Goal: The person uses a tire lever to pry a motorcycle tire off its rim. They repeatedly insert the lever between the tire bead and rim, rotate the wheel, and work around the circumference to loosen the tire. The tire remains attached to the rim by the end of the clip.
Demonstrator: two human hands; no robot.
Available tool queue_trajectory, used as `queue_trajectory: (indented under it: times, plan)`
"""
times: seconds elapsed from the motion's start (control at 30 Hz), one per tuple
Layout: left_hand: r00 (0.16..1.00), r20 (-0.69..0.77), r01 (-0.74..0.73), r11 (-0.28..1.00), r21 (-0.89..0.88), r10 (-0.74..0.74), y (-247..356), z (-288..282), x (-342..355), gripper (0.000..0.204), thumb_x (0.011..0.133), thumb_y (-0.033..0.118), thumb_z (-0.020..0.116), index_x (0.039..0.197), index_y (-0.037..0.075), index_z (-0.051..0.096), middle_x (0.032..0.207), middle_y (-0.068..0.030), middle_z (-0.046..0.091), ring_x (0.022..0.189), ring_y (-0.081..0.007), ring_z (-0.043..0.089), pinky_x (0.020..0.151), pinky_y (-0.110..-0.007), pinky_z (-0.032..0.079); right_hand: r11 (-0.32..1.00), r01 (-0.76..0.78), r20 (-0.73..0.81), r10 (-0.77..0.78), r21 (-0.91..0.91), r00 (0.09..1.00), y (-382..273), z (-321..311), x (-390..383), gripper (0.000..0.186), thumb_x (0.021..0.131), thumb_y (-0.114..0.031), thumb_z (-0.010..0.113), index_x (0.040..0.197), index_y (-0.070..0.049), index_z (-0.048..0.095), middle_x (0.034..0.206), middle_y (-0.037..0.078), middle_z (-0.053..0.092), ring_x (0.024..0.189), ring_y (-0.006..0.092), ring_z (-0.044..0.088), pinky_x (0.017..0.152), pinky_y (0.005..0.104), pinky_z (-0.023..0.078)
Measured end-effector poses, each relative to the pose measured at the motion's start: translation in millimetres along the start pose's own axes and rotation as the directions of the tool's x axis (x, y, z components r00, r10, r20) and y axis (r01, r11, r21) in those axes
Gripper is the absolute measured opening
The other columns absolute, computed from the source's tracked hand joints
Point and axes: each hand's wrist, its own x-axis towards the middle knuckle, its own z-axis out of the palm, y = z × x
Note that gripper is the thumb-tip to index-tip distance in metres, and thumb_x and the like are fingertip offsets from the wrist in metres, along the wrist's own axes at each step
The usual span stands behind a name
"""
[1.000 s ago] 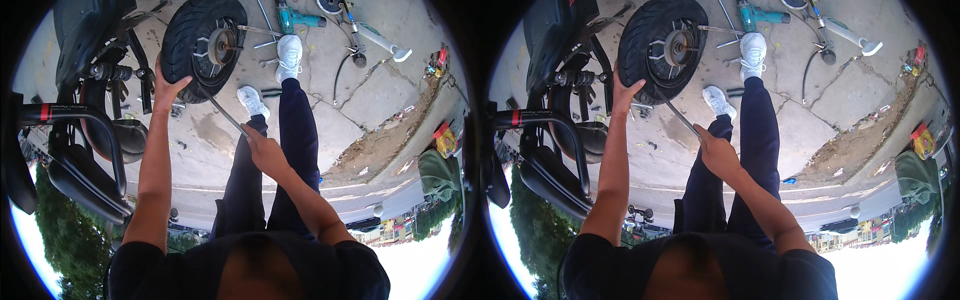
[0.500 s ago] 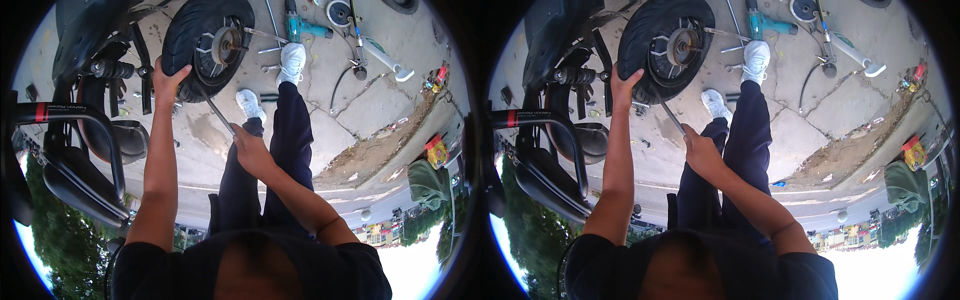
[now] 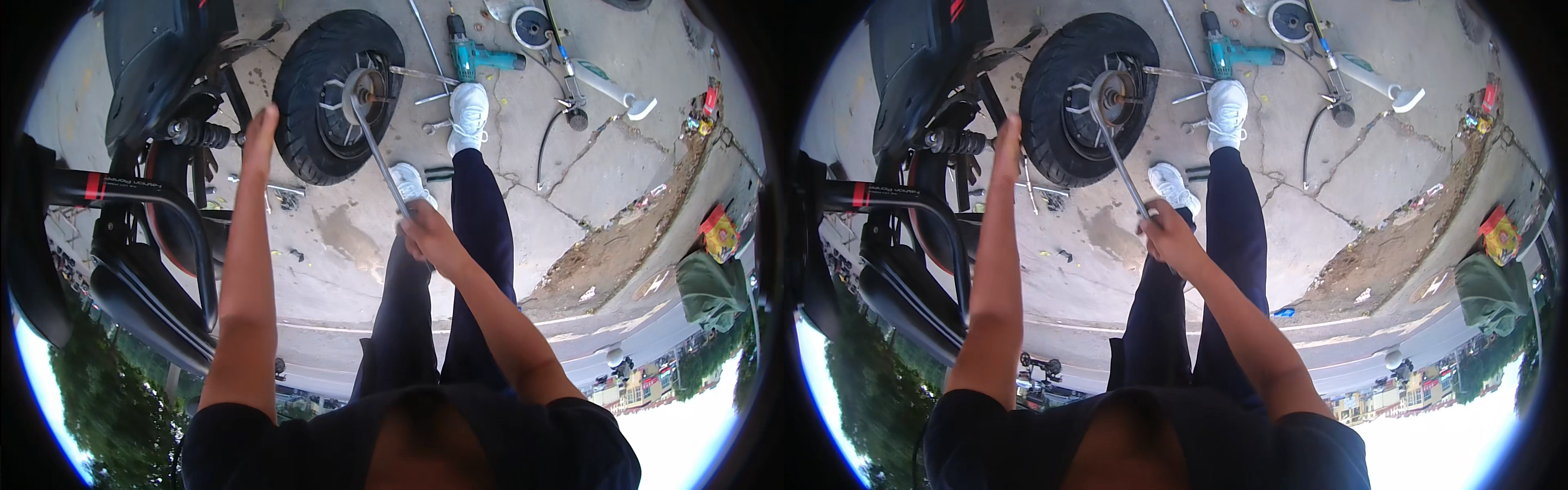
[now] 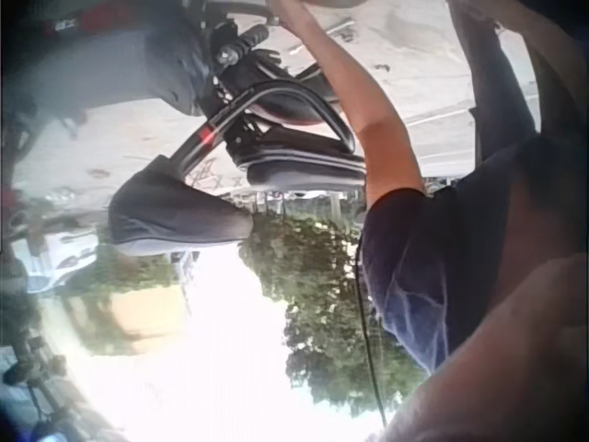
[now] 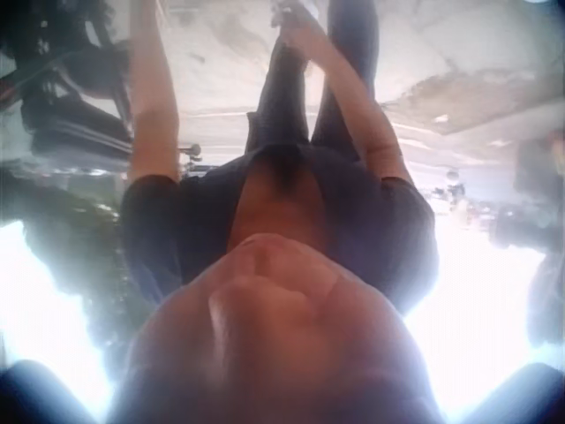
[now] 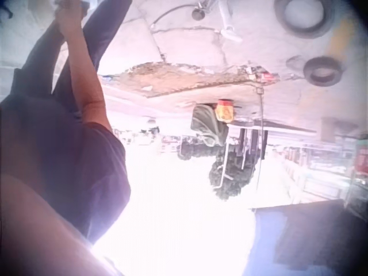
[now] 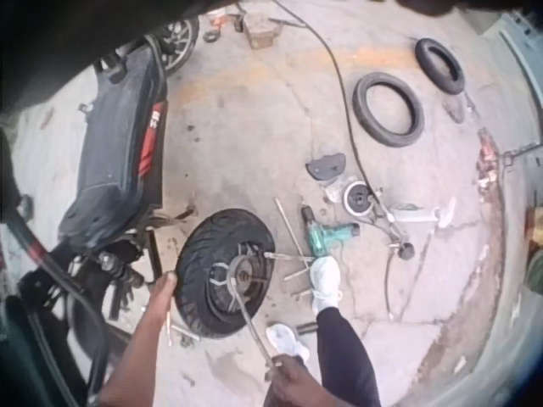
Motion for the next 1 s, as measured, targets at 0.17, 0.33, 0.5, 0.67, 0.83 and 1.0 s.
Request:
queue_trajectory:
  times: [0.17, 0.33, 0.5, 0.67, 0.83, 1.0]
  plan:
    - [0.984, 0.133, 0.090, 0.975, 0.205, -0.119, 66.5, 13.8, 104.1, 0.089, 0.079, 0.071, 0.056, 0.132, 0.000, 0.053, 0.127, -0.0184, 0.058, 0.116, -0.0278, 0.056, 0.098, -0.035, 0.041, 0.989, -0.047, 0.073, 0.037, 0.142, 0.997, 10.8, 23.5, 75.2, 0.027, 0.099, -0.027, 0.045, 0.097, -0.002, 0.055, 0.057, -0.004, 0.036, 0.042, 0.0047, 0.027, 0.038, 0.0228, 0.019]
    - [0.906, 0.231, 0.344, 0.935, 0.090, -0.355, 85.2, 46.8, 118.0, 0.087, 0.077, 0.071, 0.058, 0.134, 0.005, 0.053, 0.123, -0.0150, 0.061, 0.109, -0.0253, 0.060, 0.098, -0.035, 0.043, 0.956, -0.029, 0.030, 0.021, 0.291, 0.999, 6.0, 40.6, 135.9, 0.044, 0.099, -0.045, 0.044, 0.085, -0.005, 0.053, 0.053, -0.006, 0.031, 0.040, 0.0053, 0.024, 0.037, 0.0254, 0.018]
    - [0.907, 0.176, 0.372, 0.923, 0.097, -0.383, 82.1, 46.0, 114.2, 0.085, 0.077, 0.070, 0.058, 0.131, 0.004, 0.055, 0.121, -0.0130, 0.063, 0.107, -0.0231, 0.061, 0.096, -0.035, 0.044, 0.975, 0.196, -0.086, -0.188, 0.101, 0.978, 35.1, 39.7, 173.8, 0.052, 0.099, -0.047, 0.043, 0.073, -0.004, 0.055, 0.054, 0.002, 0.045, 0.046, 0.0126, 0.041, 0.045, 0.0290, 0.033]
    - [0.937, 0.130, 0.317, 0.945, 0.082, -0.325, 82.3, 47.6, 99.8, 0.090, 0.076, 0.070, 0.060, 0.129, -0.003, 0.055, 0.121, -0.0154, 0.062, 0.107, -0.0239, 0.061, 0.096, -0.034, 0.044, 0.968, 0.248, -0.120, -0.243, 0.034, 0.963, 49.8, 32.7, 186.1, 0.054, 0.099, -0.045, 0.044, 0.068, -0.002, 0.056, 0.056, 0.006, 0.051, 0.053, 0.0167, 0.050, 0.055, 0.0318, 0.041]
    - [0.934, 0.055, 0.342, 0.929, 0.141, -0.353, 72.9, 39.6, 110.3, 0.093, 0.075, 0.070, 0.061, 0.126, -0.007, 0.055, 0.121, -0.0160, 0.061, 0.108, -0.0239, 0.060, 0.094, -0.034, 0.044, 0.942, 0.332, -0.122, -0.336, -0.053, 0.934, 56.6, 36.1, 202.4, 0.054, 0.098, -0.045, 0.046, 0.071, 0.001, 0.056, 0.058, 0.009, 0.054, 0.056, 0.0199, 0.051, 0.057, 0.0344, 0.043]
    - [0.933, 0.024, 0.349, 0.917, 0.194, -0.360, 83.3, 47.0, 95.7, 0.092, 0.075, 0.069, 0.061, 0.124, -0.009, 0.056, 0.118, -0.0154, 0.063, 0.105, -0.0231, 0.061, 0.092, -0.033, 0.045, 0.893, 0.324, -0.052, -0.357, -0.313, 0.933, 50.1, -0.9, 208.5, 0.051, 0.098, -0.045, 0.044, 0.084, 0.001, 0.062, 0.067, 0.016, 0.060, 0.065, 0.0291, 0.057, 0.066, 0.0389, 0.046]
